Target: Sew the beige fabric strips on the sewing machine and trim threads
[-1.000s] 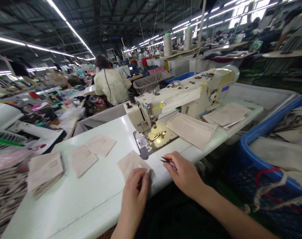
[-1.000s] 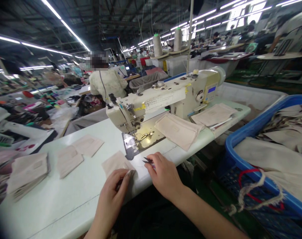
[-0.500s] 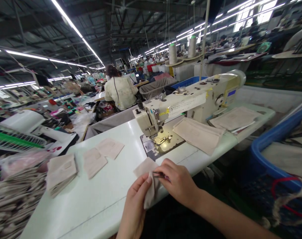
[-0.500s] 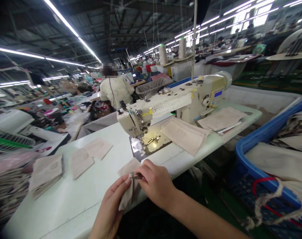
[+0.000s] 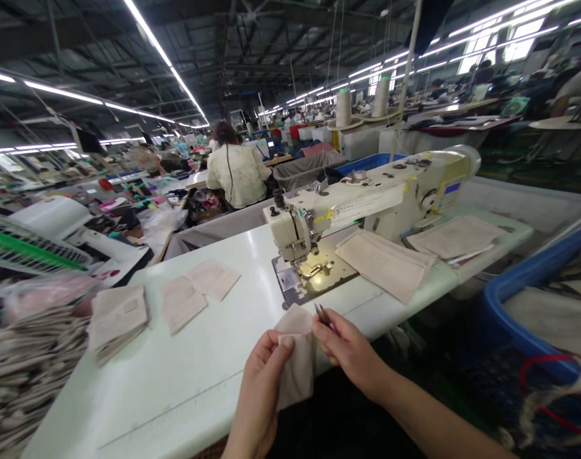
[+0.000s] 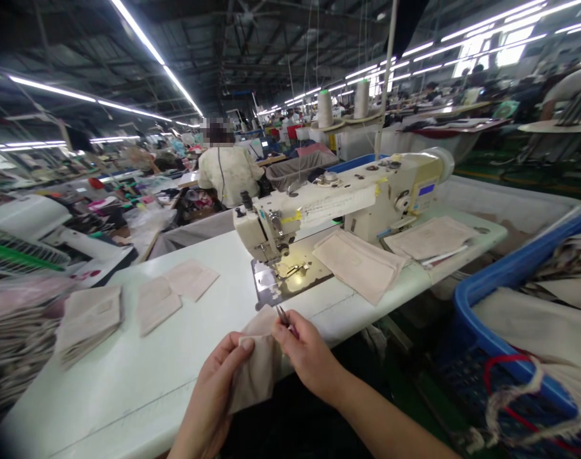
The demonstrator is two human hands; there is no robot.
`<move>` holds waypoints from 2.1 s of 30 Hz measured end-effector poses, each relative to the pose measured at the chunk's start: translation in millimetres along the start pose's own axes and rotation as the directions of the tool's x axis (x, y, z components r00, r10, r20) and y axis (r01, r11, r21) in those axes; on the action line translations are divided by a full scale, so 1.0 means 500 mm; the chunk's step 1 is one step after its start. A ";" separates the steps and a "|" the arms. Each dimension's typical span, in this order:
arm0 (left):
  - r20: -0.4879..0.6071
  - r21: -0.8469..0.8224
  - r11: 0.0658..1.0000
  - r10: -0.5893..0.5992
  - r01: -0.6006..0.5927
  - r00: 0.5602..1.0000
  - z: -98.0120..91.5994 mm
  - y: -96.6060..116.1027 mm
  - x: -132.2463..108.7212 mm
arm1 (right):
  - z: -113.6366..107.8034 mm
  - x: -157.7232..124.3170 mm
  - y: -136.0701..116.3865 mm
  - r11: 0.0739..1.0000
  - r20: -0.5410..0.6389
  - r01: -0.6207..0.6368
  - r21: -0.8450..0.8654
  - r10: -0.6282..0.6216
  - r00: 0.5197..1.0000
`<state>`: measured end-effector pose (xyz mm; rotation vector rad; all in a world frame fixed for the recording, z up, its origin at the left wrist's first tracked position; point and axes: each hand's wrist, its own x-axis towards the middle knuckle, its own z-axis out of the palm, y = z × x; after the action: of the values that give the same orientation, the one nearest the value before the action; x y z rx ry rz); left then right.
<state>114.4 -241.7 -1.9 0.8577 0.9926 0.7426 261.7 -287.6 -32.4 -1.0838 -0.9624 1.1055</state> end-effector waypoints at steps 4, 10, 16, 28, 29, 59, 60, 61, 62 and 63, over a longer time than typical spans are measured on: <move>-0.043 -0.011 1.000 0.019 -0.020 0.999 -0.005 -0.004 0.003 | -0.005 -0.007 0.004 0.993 -0.112 0.070 -0.094 -0.081 0.990; -0.035 -0.072 0.997 -0.016 0.014 0.999 -0.010 0.000 0.003 | -0.012 -0.029 -0.005 0.821 -0.033 0.243 -0.517 -0.302 0.953; -0.005 -0.119 0.992 -0.034 0.033 0.999 -0.001 0.000 0.000 | 0.002 -0.029 0.001 0.559 0.079 0.368 -0.743 -0.473 0.878; -0.020 -0.237 0.971 -0.037 0.031 0.999 -0.012 0.001 -0.008 | -0.005 -0.032 0.013 0.665 -0.124 0.294 -0.687 -0.506 0.854; -0.017 -0.250 0.968 -0.042 0.036 0.999 -0.016 0.002 -0.007 | -0.007 -0.032 0.016 0.660 -0.127 0.279 -0.698 -0.497 0.858; 0.075 -0.429 0.892 -0.123 0.143 0.990 -0.026 -0.022 -0.012 | 0.005 -0.023 0.023 0.635 -0.085 0.325 -0.701 -0.527 0.846; 0.079 -0.443 0.884 -0.129 0.150 0.989 -0.026 -0.024 -0.011 | 0.005 -0.023 0.023 0.636 -0.090 0.326 -0.700 -0.530 0.843; 0.078 -0.458 0.876 -0.133 0.154 0.988 -0.025 -0.024 -0.011 | 0.005 -0.024 0.022 0.638 -0.093 0.325 -0.699 -0.531 0.842; 0.073 -0.471 0.869 -0.135 0.154 0.988 -0.025 -0.025 -0.010 | 0.005 -0.024 0.022 0.639 -0.093 0.323 -0.698 -0.529 0.843; 0.068 -0.480 0.864 -0.137 0.153 0.988 -0.025 -0.024 -0.009 | 0.005 -0.025 0.021 0.638 -0.091 0.322 -0.700 -0.526 0.846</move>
<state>103.1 -248.0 -14.2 0.3501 0.7801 0.7991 254.9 -298.6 -43.0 -1.4326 -1.3342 0.1592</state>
